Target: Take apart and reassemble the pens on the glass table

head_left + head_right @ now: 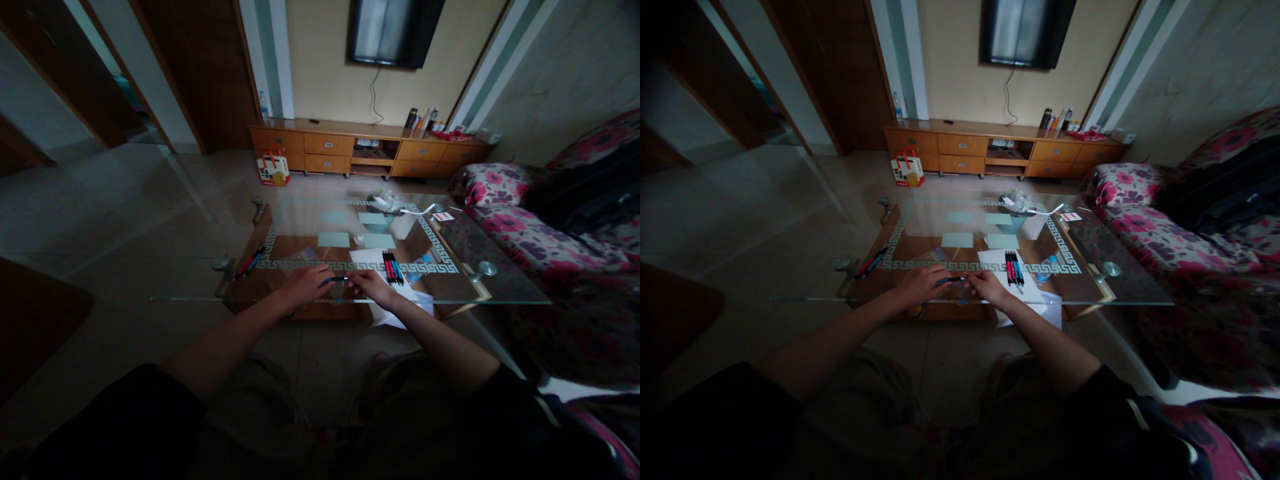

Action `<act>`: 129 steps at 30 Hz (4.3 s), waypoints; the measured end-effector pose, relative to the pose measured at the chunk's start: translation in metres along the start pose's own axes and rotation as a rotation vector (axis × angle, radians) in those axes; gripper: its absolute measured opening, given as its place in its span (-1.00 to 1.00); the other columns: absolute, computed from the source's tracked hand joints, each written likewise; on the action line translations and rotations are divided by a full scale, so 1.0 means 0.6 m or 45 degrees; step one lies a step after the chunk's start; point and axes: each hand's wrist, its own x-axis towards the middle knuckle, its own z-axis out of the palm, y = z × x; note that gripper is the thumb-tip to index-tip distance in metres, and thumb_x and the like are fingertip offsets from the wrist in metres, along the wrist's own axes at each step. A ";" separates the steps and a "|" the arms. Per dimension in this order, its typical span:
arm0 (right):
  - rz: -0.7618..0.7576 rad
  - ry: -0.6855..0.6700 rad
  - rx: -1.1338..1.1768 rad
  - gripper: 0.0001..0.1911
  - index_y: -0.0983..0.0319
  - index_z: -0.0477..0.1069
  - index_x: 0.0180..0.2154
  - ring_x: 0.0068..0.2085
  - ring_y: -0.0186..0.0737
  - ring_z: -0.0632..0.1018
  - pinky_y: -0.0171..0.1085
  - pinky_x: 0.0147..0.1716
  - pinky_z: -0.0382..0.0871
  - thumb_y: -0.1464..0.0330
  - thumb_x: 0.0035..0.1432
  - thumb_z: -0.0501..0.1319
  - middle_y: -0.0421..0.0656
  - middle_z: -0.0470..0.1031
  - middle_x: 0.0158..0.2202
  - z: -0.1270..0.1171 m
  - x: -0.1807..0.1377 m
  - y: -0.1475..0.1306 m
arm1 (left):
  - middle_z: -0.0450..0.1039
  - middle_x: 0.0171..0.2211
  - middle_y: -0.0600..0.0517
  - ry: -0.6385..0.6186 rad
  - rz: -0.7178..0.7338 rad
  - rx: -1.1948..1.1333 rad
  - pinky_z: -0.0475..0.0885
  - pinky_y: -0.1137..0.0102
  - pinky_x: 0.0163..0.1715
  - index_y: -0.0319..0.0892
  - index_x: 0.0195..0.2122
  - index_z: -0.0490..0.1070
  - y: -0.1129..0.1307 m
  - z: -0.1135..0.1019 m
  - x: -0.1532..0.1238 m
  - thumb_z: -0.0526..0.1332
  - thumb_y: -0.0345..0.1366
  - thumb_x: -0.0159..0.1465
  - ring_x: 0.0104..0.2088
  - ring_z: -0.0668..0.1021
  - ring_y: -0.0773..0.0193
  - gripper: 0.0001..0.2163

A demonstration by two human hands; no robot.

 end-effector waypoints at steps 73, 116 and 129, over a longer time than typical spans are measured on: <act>-0.340 0.244 -1.511 -0.86 0.20 0.53 -0.19 0.02 -0.06 0.41 -0.18 0.04 0.30 0.39 0.21 0.23 0.02 0.34 0.00 -0.137 -0.023 -0.012 | 0.49 -0.12 0.01 0.022 -0.017 -0.034 0.40 0.41 -0.27 -0.05 0.02 0.45 -0.008 0.002 -0.005 0.06 -0.18 0.40 -0.18 0.54 0.25 -0.74; -0.393 -0.046 -0.562 -0.44 0.24 0.52 -0.44 -0.53 -0.32 0.40 -0.36 -0.50 0.18 -0.06 0.25 0.05 -0.22 0.49 -0.54 0.009 -0.017 -0.018 | 0.56 -0.26 0.00 -0.003 0.157 -0.139 0.38 0.41 -0.20 -0.14 -0.16 0.52 -0.017 0.012 0.001 0.17 -0.12 0.36 -0.24 0.56 0.25 -0.77; -0.398 -0.052 -0.566 -0.46 0.24 0.52 -0.44 -0.47 -0.28 0.43 -0.34 -0.42 0.24 -0.06 0.23 0.07 -0.20 0.52 -0.50 0.002 -0.016 -0.021 | 0.61 -0.22 0.01 -0.017 0.137 -0.104 0.36 0.42 -0.27 -0.10 -0.14 0.54 -0.016 0.008 0.002 0.15 -0.12 0.36 -0.29 0.59 0.25 -0.76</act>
